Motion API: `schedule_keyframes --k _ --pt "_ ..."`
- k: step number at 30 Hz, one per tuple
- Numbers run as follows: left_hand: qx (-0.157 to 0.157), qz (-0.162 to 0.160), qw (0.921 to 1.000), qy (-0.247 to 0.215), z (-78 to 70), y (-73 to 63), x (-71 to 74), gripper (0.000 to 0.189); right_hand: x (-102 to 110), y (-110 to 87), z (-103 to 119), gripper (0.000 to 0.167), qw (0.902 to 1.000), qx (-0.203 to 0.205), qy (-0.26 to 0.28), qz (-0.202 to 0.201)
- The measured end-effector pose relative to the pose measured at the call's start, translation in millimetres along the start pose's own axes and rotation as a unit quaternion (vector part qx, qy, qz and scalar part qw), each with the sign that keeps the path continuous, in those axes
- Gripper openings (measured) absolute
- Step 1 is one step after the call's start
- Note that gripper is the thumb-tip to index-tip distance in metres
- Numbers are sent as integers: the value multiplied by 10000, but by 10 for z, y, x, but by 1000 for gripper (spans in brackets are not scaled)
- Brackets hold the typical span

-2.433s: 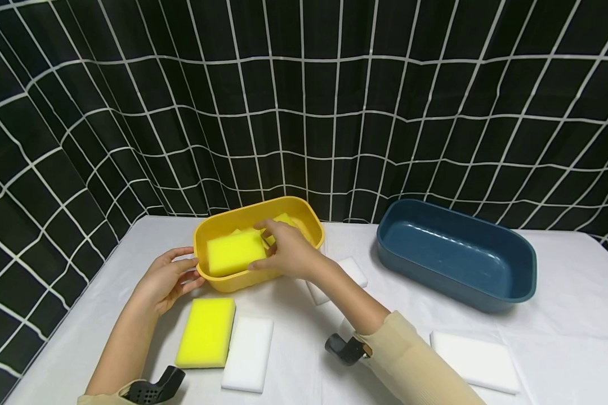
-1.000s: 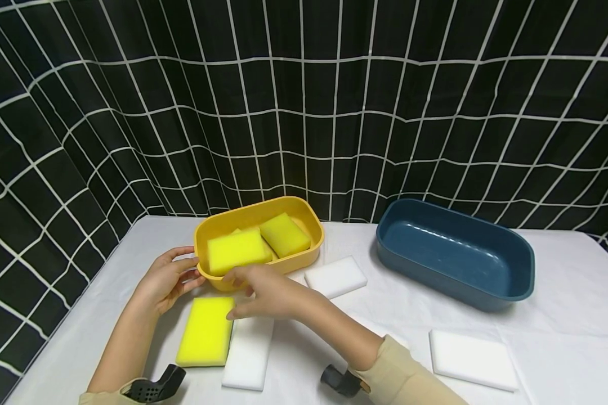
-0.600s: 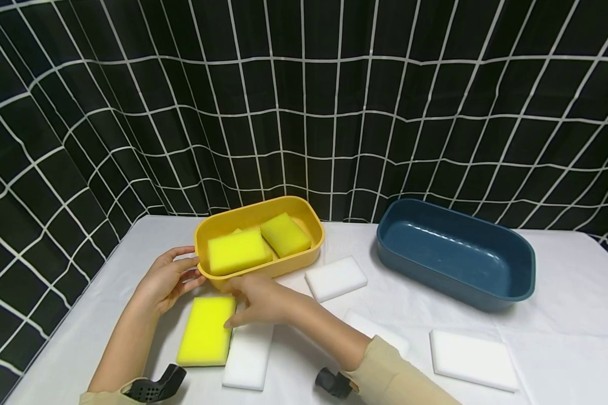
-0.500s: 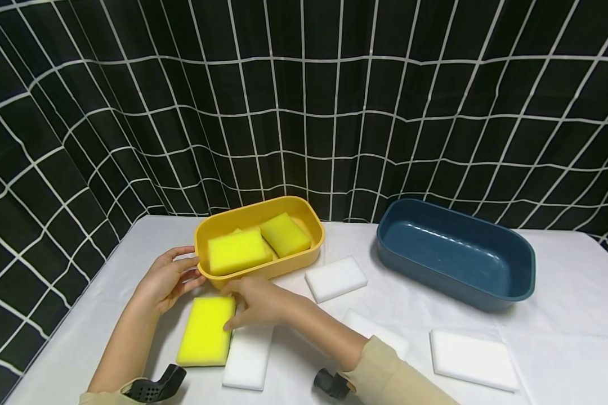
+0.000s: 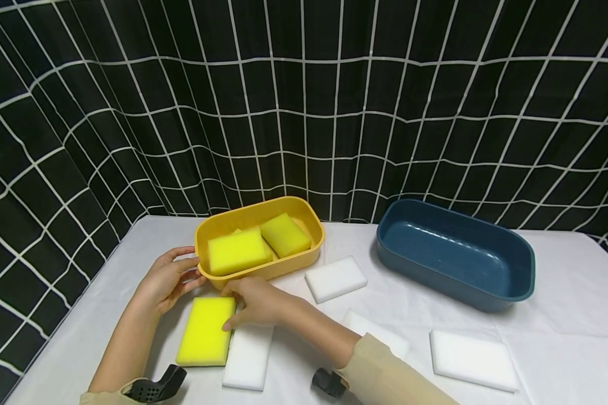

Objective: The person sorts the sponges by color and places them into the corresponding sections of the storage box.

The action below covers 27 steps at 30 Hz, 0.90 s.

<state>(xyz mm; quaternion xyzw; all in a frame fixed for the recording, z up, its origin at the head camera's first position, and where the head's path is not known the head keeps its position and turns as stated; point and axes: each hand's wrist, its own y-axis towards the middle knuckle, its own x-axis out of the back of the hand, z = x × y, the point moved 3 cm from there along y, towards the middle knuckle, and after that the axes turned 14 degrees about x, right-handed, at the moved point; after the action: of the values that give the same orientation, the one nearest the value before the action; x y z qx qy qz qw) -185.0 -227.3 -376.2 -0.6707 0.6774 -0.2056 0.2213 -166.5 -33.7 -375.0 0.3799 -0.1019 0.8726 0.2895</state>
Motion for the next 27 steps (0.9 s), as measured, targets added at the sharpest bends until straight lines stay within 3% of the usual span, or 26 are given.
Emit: schedule_keyframes --k 9,16,27 --pt "57 -17 10000 -18 0 3 2 58 -19 -15 -17 32 9996 -33 -192 -195" --pt "65 -28 10000 -33 -4 3 -8 57 -15 -42 -24 3 9982 262 93 -532" --pt "97 -14 10000 -19 0 3 5 59 -15 -37 -22 10 9969 430 -13 -654"
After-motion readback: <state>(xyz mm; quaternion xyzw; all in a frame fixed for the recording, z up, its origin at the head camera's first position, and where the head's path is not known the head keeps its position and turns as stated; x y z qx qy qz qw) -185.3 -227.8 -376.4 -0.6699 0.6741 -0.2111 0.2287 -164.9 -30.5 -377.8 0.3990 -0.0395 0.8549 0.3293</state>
